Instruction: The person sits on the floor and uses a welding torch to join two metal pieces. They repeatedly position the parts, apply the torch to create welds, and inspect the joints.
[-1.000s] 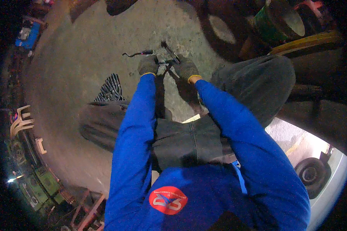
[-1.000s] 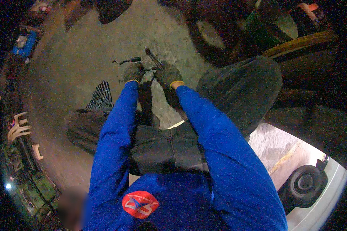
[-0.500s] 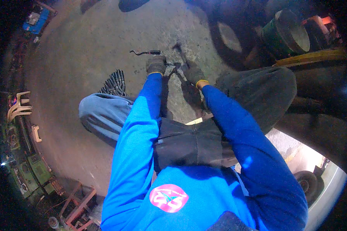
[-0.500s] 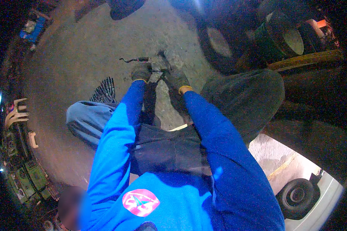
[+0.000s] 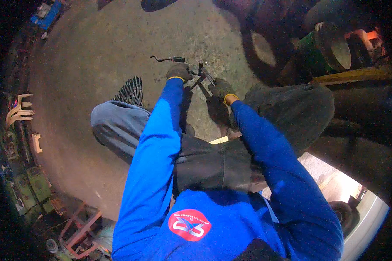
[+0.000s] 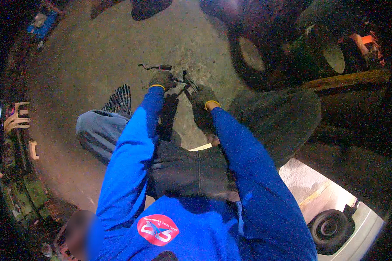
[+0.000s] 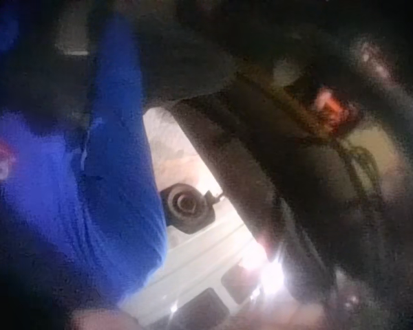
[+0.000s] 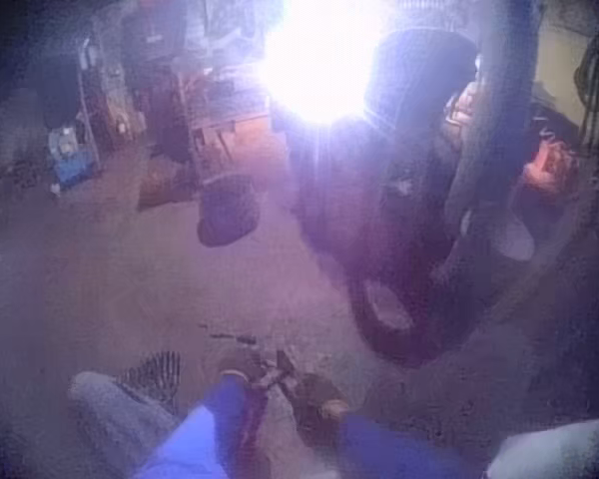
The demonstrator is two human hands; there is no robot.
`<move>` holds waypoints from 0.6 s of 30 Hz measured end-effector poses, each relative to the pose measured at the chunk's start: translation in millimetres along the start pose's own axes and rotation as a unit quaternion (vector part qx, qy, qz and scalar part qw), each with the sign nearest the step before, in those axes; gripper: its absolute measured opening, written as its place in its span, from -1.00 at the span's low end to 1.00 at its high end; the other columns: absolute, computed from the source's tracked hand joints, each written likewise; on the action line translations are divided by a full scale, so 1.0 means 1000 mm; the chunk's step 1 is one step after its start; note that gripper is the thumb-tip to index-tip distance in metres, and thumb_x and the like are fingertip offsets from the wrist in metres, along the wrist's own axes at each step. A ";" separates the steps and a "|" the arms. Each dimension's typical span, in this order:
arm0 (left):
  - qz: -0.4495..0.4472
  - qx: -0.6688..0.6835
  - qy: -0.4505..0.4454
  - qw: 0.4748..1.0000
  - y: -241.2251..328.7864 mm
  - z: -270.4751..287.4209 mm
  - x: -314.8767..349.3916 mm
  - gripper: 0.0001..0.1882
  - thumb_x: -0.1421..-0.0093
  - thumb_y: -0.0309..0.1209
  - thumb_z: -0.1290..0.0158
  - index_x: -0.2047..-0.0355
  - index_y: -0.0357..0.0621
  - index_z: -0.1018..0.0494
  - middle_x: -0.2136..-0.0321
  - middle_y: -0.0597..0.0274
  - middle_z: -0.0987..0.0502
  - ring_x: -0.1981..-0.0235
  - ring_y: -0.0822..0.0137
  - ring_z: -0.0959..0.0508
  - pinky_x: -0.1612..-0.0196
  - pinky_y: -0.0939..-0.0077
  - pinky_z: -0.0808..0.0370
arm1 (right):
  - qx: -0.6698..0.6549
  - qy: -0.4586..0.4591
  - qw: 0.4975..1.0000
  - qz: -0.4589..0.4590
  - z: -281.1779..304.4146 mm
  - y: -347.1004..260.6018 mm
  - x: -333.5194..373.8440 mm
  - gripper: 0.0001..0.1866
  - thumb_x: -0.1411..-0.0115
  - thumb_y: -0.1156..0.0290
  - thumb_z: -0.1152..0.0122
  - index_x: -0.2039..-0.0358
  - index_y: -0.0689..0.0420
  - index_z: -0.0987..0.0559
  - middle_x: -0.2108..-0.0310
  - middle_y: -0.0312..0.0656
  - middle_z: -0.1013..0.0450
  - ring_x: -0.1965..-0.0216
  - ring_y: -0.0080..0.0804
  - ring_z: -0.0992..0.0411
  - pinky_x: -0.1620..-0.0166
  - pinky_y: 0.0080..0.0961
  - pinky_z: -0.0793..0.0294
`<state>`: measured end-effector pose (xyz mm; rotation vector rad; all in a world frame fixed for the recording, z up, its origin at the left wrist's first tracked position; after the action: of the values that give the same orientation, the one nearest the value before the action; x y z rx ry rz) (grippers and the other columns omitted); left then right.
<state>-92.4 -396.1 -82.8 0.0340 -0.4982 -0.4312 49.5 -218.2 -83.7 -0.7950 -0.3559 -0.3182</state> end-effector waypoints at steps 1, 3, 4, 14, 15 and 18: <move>-0.010 0.022 -0.019 1.000 -0.006 0.000 -0.005 -0.57 -0.03 -0.03 -0.15 0.17 0.00 -0.61 0.20 0.04 -0.62 0.14 -0.01 -0.60 0.06 0.14 -0.52 | -0.007 0.057 0.998 0.002 0.004 -0.005 -0.001 -0.41 -0.14 -0.03 -0.15 0.02 0.22 -0.51 0.07 0.17 -0.48 0.00 0.13 -0.44 -0.03 -0.11 -0.39; -0.012 0.101 -0.062 0.993 -0.001 0.002 -0.003 -0.54 0.00 -0.02 -0.21 0.17 -0.02 -0.62 0.24 0.06 -0.64 0.18 0.02 -0.61 0.08 0.15 -0.51 | -0.003 0.117 0.993 0.029 0.023 -0.010 -0.002 -0.35 -0.19 -0.01 -0.08 -0.07 0.32 -0.44 -0.05 0.21 -0.41 -0.05 0.20 -0.38 -0.12 -0.12 -0.35; -0.033 0.115 -0.060 0.991 0.003 -0.002 -0.006 -0.55 0.01 -0.03 -0.21 0.17 -0.01 -0.62 0.25 0.06 -0.64 0.19 0.03 -0.61 0.09 0.16 -0.52 | -0.053 0.141 0.988 0.018 0.030 -0.005 -0.007 -0.35 -0.20 -0.01 -0.09 -0.07 0.31 -0.44 -0.04 0.22 -0.41 -0.05 0.20 -0.39 -0.11 -0.12 -0.35; -0.041 0.086 -0.077 0.992 0.004 0.009 0.021 -0.55 0.10 -0.11 -0.32 0.19 -0.02 -0.65 0.25 0.03 -0.64 0.22 0.03 -0.61 0.08 0.16 -0.50 | 0.012 -0.034 0.999 -0.012 0.004 0.016 -0.003 -0.39 -0.15 -0.11 -0.08 0.09 0.21 -0.56 0.14 0.16 -0.52 0.06 0.12 -0.47 -0.02 -0.10 -0.41; -0.033 0.099 -0.102 0.989 -0.013 -0.005 0.022 -0.53 0.07 -0.07 -0.30 0.18 -0.02 -0.64 0.19 0.01 -0.63 0.14 0.01 -0.59 0.02 0.14 -0.47 | -0.004 0.011 0.999 -0.040 0.005 -0.006 0.004 -0.37 -0.17 -0.15 -0.02 0.17 0.23 -0.60 0.18 0.23 -0.50 0.10 0.20 -0.47 0.03 -0.02 -0.42; -0.002 0.129 -0.115 0.985 -0.028 -0.019 0.013 -0.51 0.04 -0.02 -0.28 0.18 -0.05 -0.64 0.15 0.00 -0.61 0.10 0.02 -0.58 -0.01 0.15 -0.45 | -0.098 0.133 0.986 0.010 0.024 -0.041 0.002 -0.37 -0.21 -0.14 -0.02 0.05 0.22 -0.52 0.10 0.20 -0.49 0.05 0.19 -0.45 0.00 -0.10 -0.41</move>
<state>-83.9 -428.0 -97.3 0.2380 -0.7803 -0.3744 30.4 -227.5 -41.4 -0.9356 -0.0651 -0.4402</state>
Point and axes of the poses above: each hand's wrist, its own x-axis away from the middle knuckle, its own z-axis out of the back of the hand, y = z × x, the point moved 4 cm from there along -x, towards the middle knuckle
